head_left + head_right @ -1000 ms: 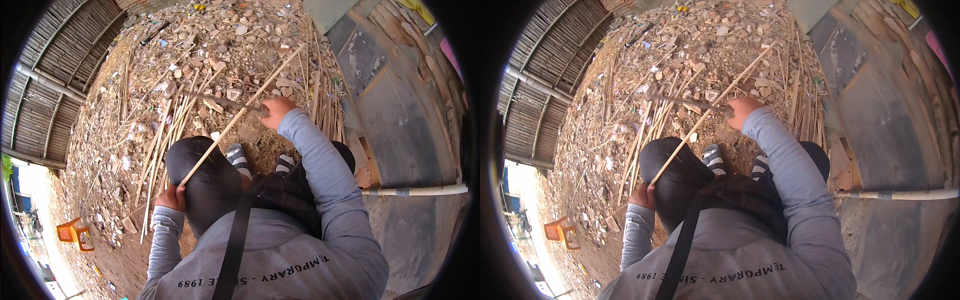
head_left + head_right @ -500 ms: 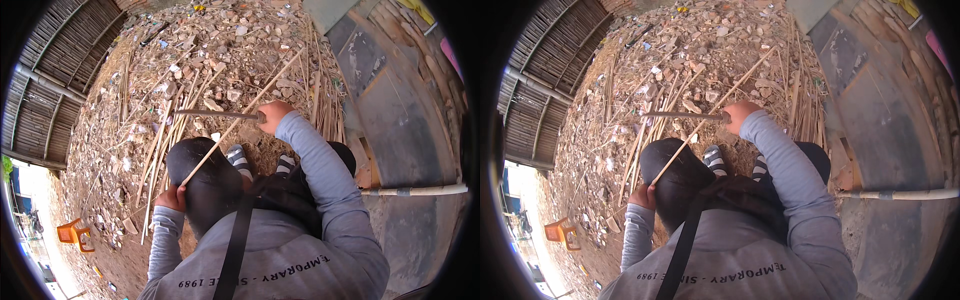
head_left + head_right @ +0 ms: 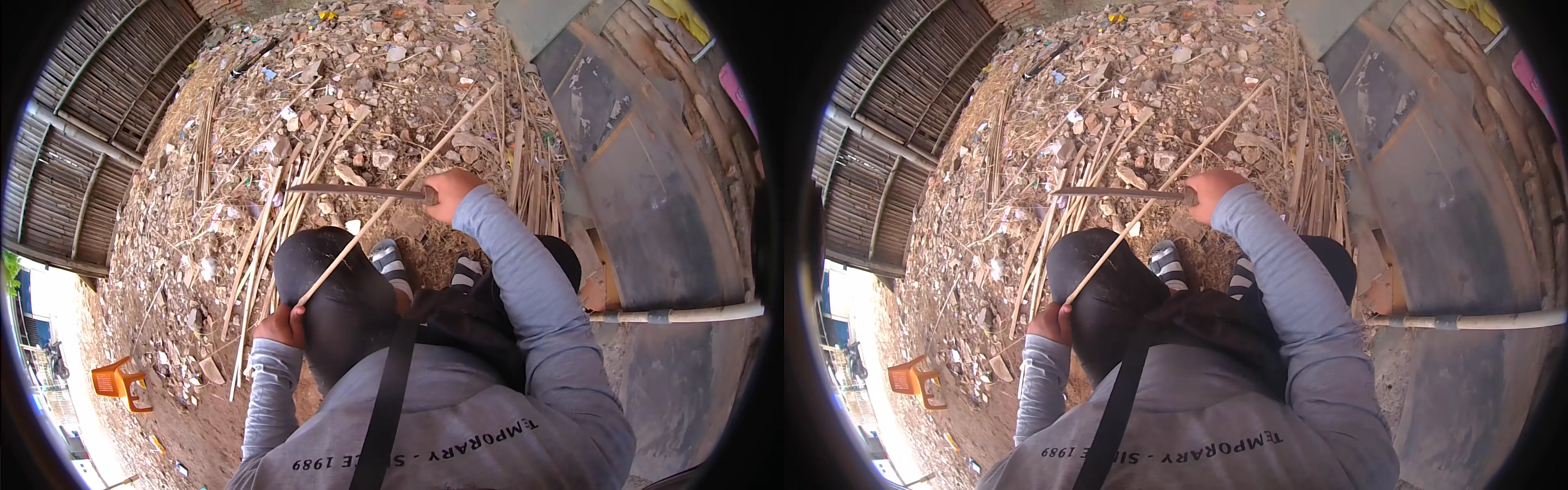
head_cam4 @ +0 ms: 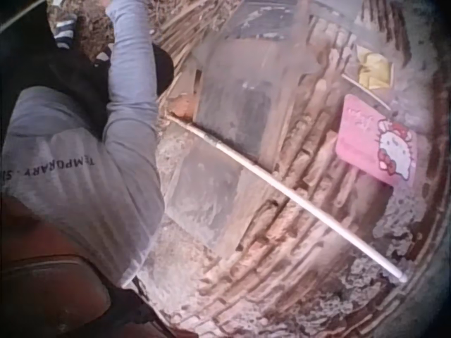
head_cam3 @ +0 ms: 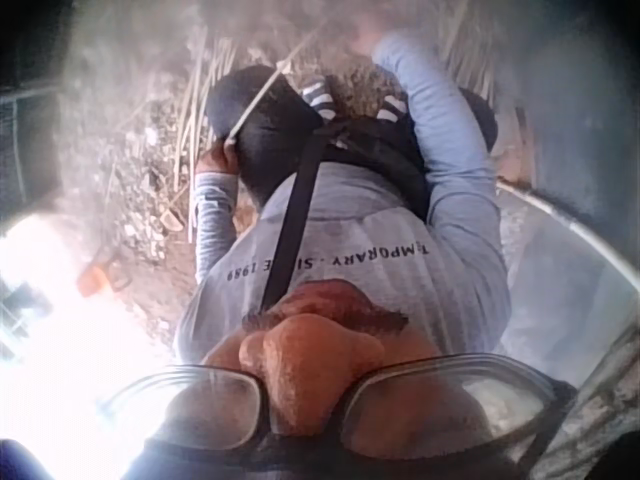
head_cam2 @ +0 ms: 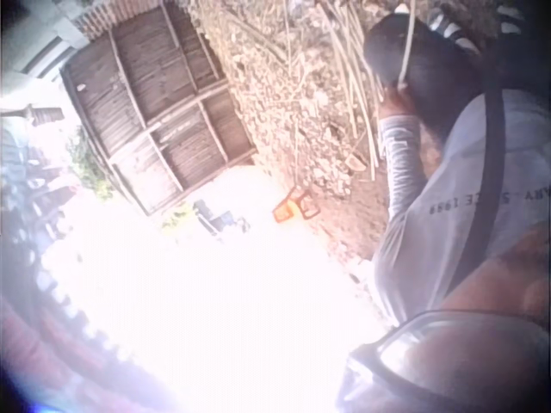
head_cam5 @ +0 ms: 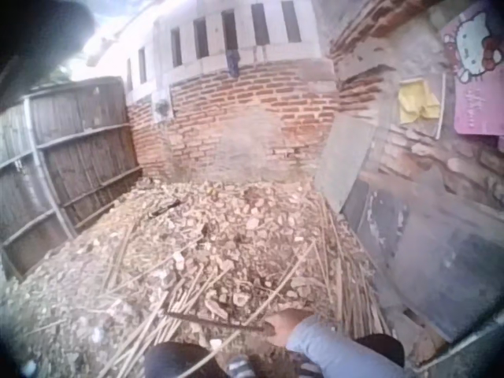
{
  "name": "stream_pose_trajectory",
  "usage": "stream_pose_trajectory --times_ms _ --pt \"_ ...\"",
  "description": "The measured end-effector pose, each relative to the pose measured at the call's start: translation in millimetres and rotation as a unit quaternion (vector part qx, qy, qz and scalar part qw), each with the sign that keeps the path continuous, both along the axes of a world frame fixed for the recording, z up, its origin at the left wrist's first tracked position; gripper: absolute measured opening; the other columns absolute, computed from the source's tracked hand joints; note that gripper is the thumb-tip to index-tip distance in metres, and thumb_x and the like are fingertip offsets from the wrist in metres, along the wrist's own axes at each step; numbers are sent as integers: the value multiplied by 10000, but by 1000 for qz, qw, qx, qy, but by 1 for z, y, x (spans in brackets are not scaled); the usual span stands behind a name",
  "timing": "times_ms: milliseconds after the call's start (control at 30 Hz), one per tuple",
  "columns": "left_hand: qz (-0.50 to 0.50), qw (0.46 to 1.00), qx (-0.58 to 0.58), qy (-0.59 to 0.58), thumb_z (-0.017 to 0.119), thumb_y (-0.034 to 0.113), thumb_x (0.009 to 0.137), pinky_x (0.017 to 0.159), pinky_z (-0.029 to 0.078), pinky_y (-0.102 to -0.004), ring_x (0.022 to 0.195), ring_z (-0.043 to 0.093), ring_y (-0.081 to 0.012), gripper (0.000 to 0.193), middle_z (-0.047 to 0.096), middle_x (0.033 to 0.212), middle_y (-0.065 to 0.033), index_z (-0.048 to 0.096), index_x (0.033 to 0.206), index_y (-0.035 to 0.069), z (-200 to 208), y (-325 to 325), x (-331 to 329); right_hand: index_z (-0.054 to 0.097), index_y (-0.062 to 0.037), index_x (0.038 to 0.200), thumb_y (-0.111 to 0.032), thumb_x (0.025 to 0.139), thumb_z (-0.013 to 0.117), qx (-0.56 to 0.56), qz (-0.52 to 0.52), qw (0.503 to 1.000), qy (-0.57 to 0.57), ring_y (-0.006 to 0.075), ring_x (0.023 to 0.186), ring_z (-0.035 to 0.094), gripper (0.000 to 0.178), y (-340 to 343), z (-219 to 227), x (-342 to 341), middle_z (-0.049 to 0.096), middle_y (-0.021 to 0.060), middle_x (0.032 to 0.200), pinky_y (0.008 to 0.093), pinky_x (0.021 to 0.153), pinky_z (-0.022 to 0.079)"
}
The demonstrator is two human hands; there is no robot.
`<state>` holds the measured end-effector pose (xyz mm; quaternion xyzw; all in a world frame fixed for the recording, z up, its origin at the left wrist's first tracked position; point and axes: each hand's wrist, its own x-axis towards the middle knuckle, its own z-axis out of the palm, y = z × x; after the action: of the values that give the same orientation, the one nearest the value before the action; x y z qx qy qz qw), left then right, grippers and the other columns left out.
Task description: The person strips thin layers from a bamboo pole using a knife while sitting on the ground, creating several long bamboo strips.
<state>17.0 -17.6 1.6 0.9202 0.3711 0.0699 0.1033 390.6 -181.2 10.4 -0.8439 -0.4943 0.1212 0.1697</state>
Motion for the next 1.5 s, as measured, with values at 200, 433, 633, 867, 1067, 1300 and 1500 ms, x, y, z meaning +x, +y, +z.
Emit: stream_pose_trajectory --times_ms 200,433,633,867,1067,1300,1500 --pt "0 1000 14 18 489 439 922 524 433 -532 582 567 -446 410 569 592 -215 531 730 80 5 0 5 672 -78 998 -317 719 704 17 -139 990 35 338 866 646 369 -7 -24 38 671 178 899 411 800 510" --pt "1 1000 7 0 475 444 925 529 430 -538 589 567 -453 415 568 600 -226 531 735 79 -2 2 1 668 -60 953 -317 718 707 36 -76 996 26 366 821 638 350 -3 -8 15 663 191 847 416 768 512" --pt "1 1000 2 0 472 457 924 533 429 -540 592 565 -454 432 571 608 -228 534 733 75 2 0 4 658 -84 903 -325 714 710 0 -37 999 23 360 816 632 311 -4 -9 17 661 164 833 425 760 505" --pt "8 1000 4 18 462 456 930 535 430 -538 591 566 -453 435 570 608 -228 533 737 73 1 1 3 665 -54 978 -322 713 711 44 -151 987 38 359 868 638 380 -8 -26 40 669 183 896 414 803 508" --pt "2 1000 -6 -6 441 455 939 535 431 -538 590 563 -455 440 567 606 -231 531 738 75 -5 2 0 649 -61 877 -324 721 708 54 -35 998 28 380 783 635 312 -3 -6 12 653 183 794 432 732 507" --pt "4 1000 5 7 428 462 943 532 428 -544 591 562 -459 454 567 605 -232 533 728 75 -3 3 2 671 -71 979 -342 710 721 2 -83 996 43 359 852 645 385 -4 -10 22 669 188 884 415 788 511" --pt "-4 1000 7 -15 428 462 942 530 426 -545 589 561 -460 456 566 603 -231 540 724 78 -5 3 3 646 -50 1071 -350 715 720 23 -133 989 54 345 937 638 471 -4 -8 19 665 189 986 393 863 503"
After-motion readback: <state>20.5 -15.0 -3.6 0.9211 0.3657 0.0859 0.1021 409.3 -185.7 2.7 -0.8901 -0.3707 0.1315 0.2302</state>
